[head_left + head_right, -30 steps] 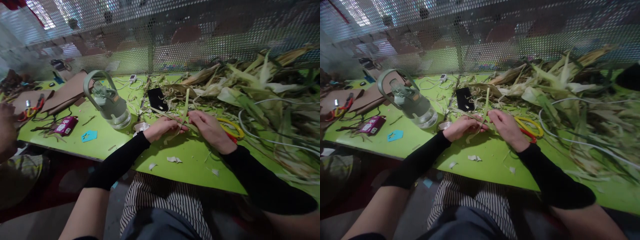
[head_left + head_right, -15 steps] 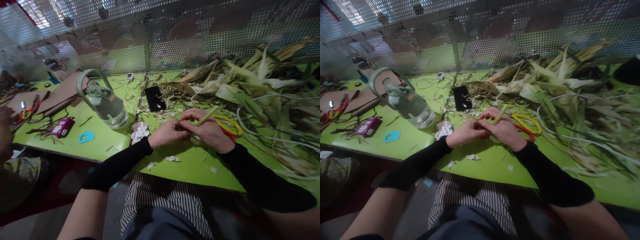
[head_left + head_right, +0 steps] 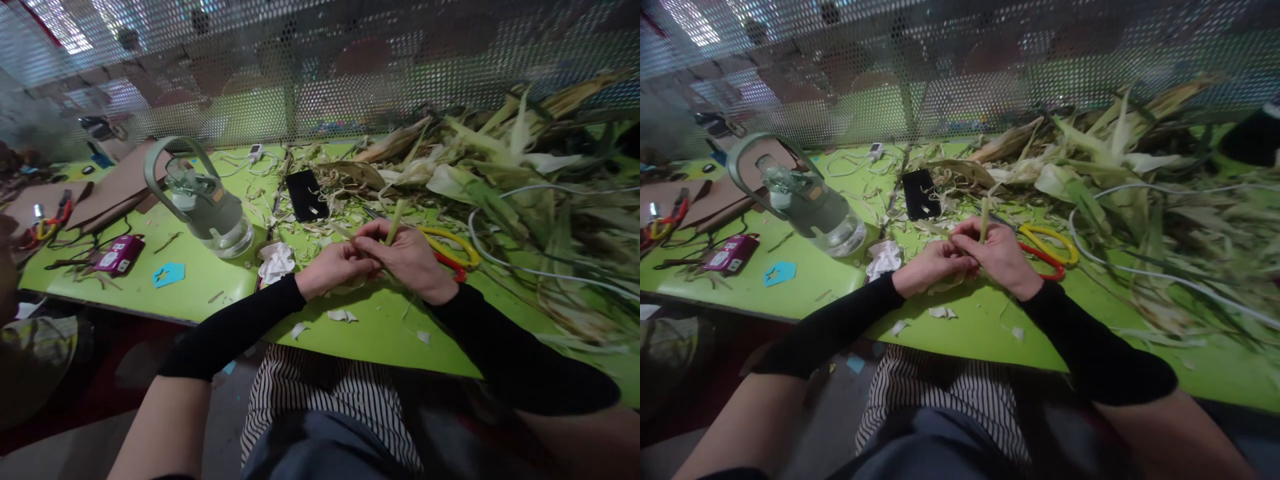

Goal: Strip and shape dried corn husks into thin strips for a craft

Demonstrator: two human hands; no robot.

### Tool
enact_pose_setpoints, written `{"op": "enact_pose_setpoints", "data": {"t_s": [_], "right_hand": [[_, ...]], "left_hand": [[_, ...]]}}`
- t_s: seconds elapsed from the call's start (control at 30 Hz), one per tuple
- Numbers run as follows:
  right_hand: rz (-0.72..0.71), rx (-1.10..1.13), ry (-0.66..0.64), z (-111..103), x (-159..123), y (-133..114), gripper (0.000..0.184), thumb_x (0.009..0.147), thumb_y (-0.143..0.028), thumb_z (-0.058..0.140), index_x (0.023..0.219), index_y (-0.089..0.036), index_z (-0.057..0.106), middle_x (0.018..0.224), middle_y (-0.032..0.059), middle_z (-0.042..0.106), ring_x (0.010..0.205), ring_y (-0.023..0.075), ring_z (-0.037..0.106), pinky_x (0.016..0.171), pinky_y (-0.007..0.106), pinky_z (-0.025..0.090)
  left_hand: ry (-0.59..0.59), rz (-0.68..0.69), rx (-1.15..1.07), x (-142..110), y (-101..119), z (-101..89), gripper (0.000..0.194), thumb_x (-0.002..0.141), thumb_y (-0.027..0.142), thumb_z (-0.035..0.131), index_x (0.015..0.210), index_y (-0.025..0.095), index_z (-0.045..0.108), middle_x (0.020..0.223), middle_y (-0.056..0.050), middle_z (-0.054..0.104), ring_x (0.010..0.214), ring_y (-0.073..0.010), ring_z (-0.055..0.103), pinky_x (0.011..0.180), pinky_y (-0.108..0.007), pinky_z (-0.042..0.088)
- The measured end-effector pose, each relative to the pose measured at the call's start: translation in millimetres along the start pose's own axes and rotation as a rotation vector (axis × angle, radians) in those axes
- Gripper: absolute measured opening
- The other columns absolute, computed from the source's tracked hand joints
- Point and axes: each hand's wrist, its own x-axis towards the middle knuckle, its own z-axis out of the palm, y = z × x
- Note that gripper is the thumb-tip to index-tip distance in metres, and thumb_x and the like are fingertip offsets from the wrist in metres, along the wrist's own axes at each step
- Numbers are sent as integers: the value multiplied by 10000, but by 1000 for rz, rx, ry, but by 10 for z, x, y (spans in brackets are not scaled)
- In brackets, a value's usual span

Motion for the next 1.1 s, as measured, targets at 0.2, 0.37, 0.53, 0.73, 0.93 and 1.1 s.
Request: {"op": "enact_pose_setpoints", "data": {"t_s": [0.2, 0.37, 0.53, 0.73, 0.93, 1.1], "right_hand": [[42, -77, 113, -192, 139, 146, 497, 912, -696, 512, 899, -231, 689, 884, 66, 719, 800, 233, 665, 699, 376, 530], [-360, -436, 271, -211, 91, 114, 189, 937, -417, 602, 971, -245, 670, 915, 66, 676, 799, 225, 624, 729, 389, 522], [-715, -696, -61, -115, 38, 88, 153, 928, -214, 568, 964, -278, 702, 963, 81, 688, 912, 268, 629, 766, 421, 526], [-747, -522, 109, -39, -8, 88, 82, 956, -232, 586, 931, -259, 659, 903, 62, 723, 842, 244, 678, 752, 411, 559], [-334, -307, 286, -98, 27, 114, 114, 914, -361, 676, 882, -252, 678, 878, 40, 748, 762, 225, 695, 675, 373, 553], [-170, -185, 231, -86, 86, 179, 275, 864, -501, 702, 933, -236, 681, 896, 50, 746, 717, 212, 691, 633, 352, 544]], "left_hand": [[160, 70, -360, 5, 113, -41, 189, 976, 200, 502, 856, 126, 628, 795, -70, 755, 757, -121, 686, 899, -308, 529], [305, 130, -475, 11, 181, -106, 128, 956, 163, 480, 912, 152, 600, 810, -55, 757, 747, -125, 690, 904, -308, 512], [367, 171, -461, 26, 158, -124, 37, 907, 161, 577, 902, 159, 613, 696, 24, 669, 632, -77, 604, 775, -228, 482], [187, 227, -409, 40, 125, -160, 99, 817, 144, 715, 851, 126, 623, 802, -5, 705, 708, -75, 638, 847, -262, 502], [111, 184, -323, 62, 99, -196, 128, 812, 181, 730, 861, 127, 625, 845, -46, 735, 896, -149, 717, 988, -369, 487], [113, 202, -236, 30, 113, -171, 155, 797, 193, 747, 883, 120, 641, 801, -46, 740, 834, -135, 708, 939, -340, 511]]}}
